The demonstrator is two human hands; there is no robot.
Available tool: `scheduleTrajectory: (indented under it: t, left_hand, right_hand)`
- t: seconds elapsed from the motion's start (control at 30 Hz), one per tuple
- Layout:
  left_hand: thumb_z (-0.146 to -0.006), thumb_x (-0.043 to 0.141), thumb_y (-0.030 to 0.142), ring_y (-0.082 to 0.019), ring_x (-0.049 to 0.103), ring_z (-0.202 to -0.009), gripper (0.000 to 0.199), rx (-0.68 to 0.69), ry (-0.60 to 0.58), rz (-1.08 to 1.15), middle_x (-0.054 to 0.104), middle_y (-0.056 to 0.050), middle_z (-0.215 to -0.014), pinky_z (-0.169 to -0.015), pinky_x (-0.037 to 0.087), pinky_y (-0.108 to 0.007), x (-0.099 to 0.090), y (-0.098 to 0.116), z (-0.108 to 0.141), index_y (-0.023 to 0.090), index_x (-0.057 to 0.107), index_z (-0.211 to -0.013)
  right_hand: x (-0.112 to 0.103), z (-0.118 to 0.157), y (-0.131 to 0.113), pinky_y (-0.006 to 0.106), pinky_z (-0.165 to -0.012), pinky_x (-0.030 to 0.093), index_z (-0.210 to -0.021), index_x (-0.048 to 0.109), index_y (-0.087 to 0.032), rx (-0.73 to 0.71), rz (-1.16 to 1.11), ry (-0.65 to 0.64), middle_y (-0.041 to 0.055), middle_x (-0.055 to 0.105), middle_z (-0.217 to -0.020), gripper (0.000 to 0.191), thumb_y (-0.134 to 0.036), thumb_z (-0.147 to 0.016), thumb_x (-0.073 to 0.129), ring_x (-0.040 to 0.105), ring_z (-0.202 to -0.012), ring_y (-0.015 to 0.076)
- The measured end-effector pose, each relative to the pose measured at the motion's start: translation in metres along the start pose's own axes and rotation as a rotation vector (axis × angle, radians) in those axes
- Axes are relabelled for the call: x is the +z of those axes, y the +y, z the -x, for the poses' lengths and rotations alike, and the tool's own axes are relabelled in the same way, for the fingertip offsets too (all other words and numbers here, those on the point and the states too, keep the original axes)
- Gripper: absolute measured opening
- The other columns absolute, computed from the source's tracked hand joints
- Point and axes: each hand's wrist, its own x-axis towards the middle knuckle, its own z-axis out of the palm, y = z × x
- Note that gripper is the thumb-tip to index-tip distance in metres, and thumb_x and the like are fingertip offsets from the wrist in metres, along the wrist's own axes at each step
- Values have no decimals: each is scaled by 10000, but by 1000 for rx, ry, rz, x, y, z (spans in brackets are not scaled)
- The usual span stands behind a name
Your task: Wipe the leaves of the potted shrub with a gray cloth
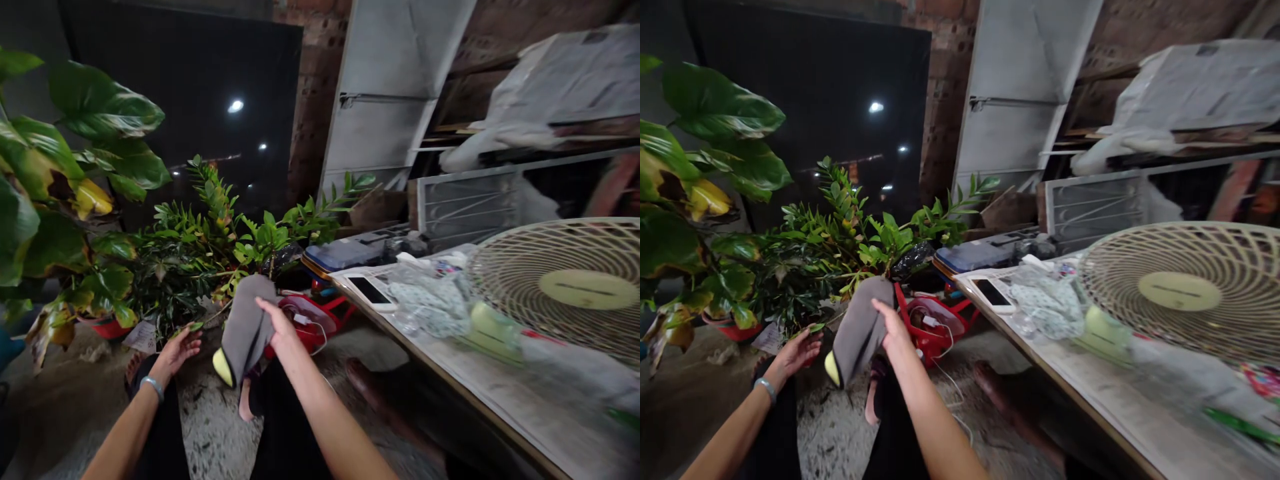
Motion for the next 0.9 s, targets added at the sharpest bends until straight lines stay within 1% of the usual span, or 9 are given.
scheduleTrajectory:
  t: [0.17,0.3,0.4,0.47,0.57,0.63,0.7,0.8,0.9]
  left_hand:
    - [-909,672,218,-181,725,-785,403,32,-21,-73,751,-133,-1102,-706,582,-293,-16,-3,1,158,613,-1303]
    - [-828,754,235,-199,721,-841,478,78,-52,-79,730,-140,-1171,-721,577,-307,-16,1,1,161,627,-1283]
    - [-811,763,247,-205,719,-859,468,104,-61,-77,726,-139,-1190,-737,582,-323,-13,1,1,170,634,-1254]
    - [-806,763,249,-209,721,-862,445,101,-45,-73,726,-140,-1199,-740,585,-328,-12,0,1,176,648,-1229]
    - [-787,773,239,-215,725,-860,437,80,-5,-71,731,-134,-1199,-737,589,-328,-12,0,3,185,666,-1207]
    - [-769,786,235,-223,728,-865,450,77,3,-79,737,-129,-1190,-742,592,-333,-14,1,3,189,673,-1202]
    - [-756,799,241,-231,730,-875,457,84,-12,-90,742,-127,-1179,-748,594,-339,-15,3,4,187,678,-1193]
    - [-755,802,242,-232,729,-887,439,82,-34,-103,741,-123,-1183,-754,593,-339,-16,4,2,189,679,-1173]
    - [-763,791,220,-229,727,-890,423,81,-32,-106,742,-126,-1174,-757,590,-340,-13,4,-1,186,670,-1166]
  right_hand:
    - [-21,36,29,406,-644,608,-778,760,-208,135,-98,49,78,777,-712,302,-296,-513,876,728,-631,285]
    - [-39,-1,-18,434,-730,626,-876,717,-211,-10,-285,288,53,779,-722,368,-315,-551,853,749,-731,304]
    - [-17,-36,-37,425,-725,623,-808,666,-235,34,-342,284,36,753,-649,273,-308,-579,796,748,-747,296]
    - [5,-38,-20,418,-681,613,-751,648,-235,178,-272,169,34,728,-596,231,-327,-579,772,737,-695,290]
    - [19,-3,37,396,-598,582,-694,657,-212,359,-101,5,31,705,-557,240,-305,-511,782,695,-581,269]
    - [7,27,67,339,-565,549,-712,686,-202,330,-23,-32,8,719,-584,283,-233,-452,792,670,-558,230]
    - [-19,47,74,329,-575,540,-749,706,-201,287,-50,-20,3,726,-604,327,-228,-437,802,675,-574,231]
    - [-56,39,36,387,-638,570,-782,719,-183,276,-174,70,58,745,-649,352,-331,-477,815,702,-623,274]
    - [-62,1,-14,373,-676,565,-774,707,-188,84,-178,179,55,749,-672,299,-312,-513,783,702,-655,261]
